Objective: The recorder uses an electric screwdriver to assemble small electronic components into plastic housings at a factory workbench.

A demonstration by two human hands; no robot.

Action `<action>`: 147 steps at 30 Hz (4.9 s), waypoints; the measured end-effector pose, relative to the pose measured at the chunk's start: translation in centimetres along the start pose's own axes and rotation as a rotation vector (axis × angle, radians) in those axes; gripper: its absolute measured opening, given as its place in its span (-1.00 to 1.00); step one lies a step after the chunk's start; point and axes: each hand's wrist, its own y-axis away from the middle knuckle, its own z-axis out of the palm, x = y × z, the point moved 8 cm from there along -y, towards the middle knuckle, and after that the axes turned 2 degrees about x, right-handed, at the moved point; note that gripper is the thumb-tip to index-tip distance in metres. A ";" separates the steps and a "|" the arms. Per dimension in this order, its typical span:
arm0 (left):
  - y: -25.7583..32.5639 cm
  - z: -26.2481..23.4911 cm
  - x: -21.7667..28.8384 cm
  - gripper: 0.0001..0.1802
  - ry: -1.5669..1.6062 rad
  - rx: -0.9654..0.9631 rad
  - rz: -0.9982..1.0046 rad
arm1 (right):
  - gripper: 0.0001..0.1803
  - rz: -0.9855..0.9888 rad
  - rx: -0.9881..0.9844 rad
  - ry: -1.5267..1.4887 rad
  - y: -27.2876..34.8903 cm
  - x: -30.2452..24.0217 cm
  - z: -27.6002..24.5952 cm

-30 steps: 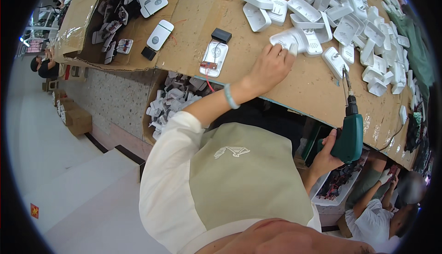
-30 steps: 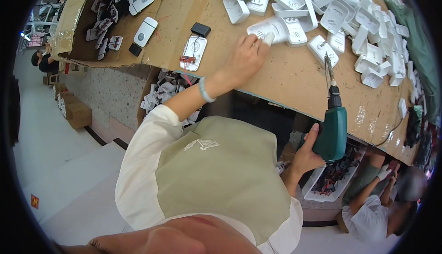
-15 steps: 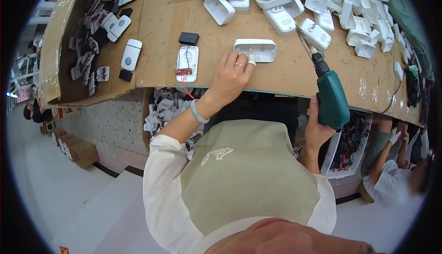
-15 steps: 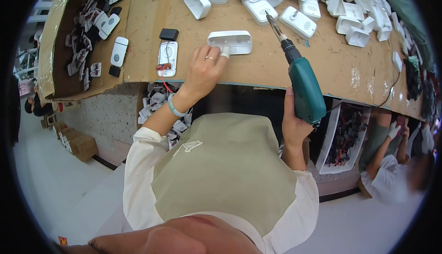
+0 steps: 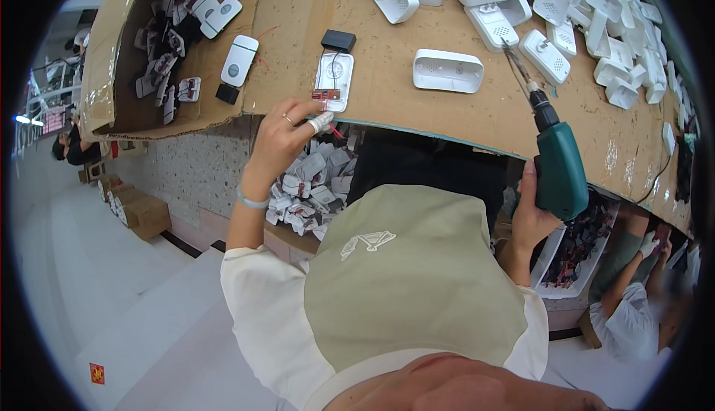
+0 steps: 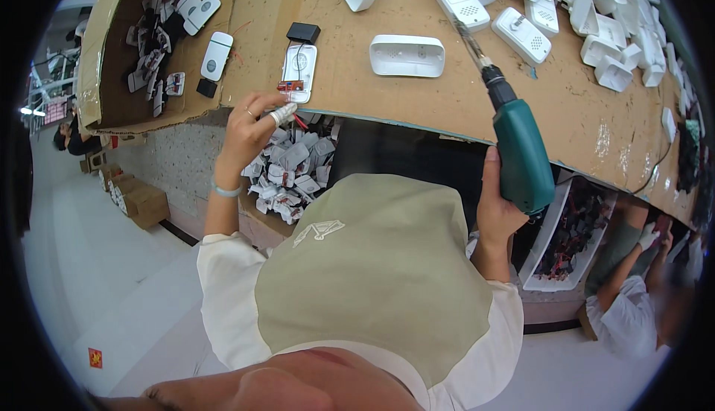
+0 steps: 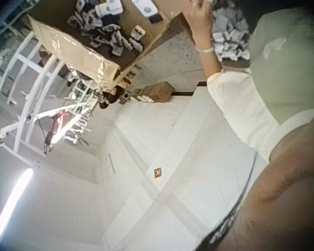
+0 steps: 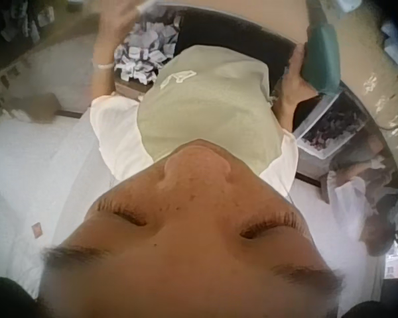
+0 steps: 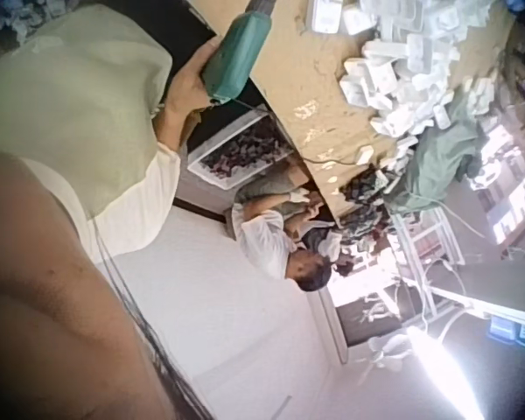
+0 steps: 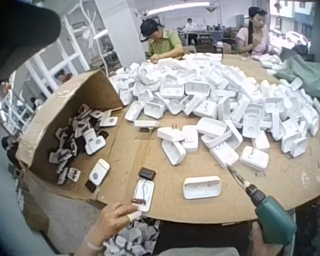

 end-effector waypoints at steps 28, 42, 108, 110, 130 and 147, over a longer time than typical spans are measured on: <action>-13.5 8.0 9.4 -0.84 -0.048 0.357 -0.274 | -0.69 0.011 -0.335 0.052 1.7 2.5 1.6; -13.7 8.0 8.3 -0.83 0.046 0.324 -0.329 | -0.68 -0.018 -0.364 0.087 1.7 2.3 2.7; -13.8 8.3 8.1 -0.88 0.082 0.297 -0.348 | -0.62 -0.085 -0.416 0.162 1.4 1.3 2.6; -13.8 8.2 8.2 -0.83 0.046 0.280 -0.349 | -0.61 -0.090 -0.417 0.151 1.4 1.1 2.6; -13.9 8.0 8.2 -0.84 0.066 0.266 -0.357 | -0.69 0.009 -0.300 0.037 1.7 0.8 0.3; -13.1 7.7 7.6 -0.84 0.064 0.193 -0.375 | -0.72 -0.005 -0.257 0.028 1.8 0.4 -0.3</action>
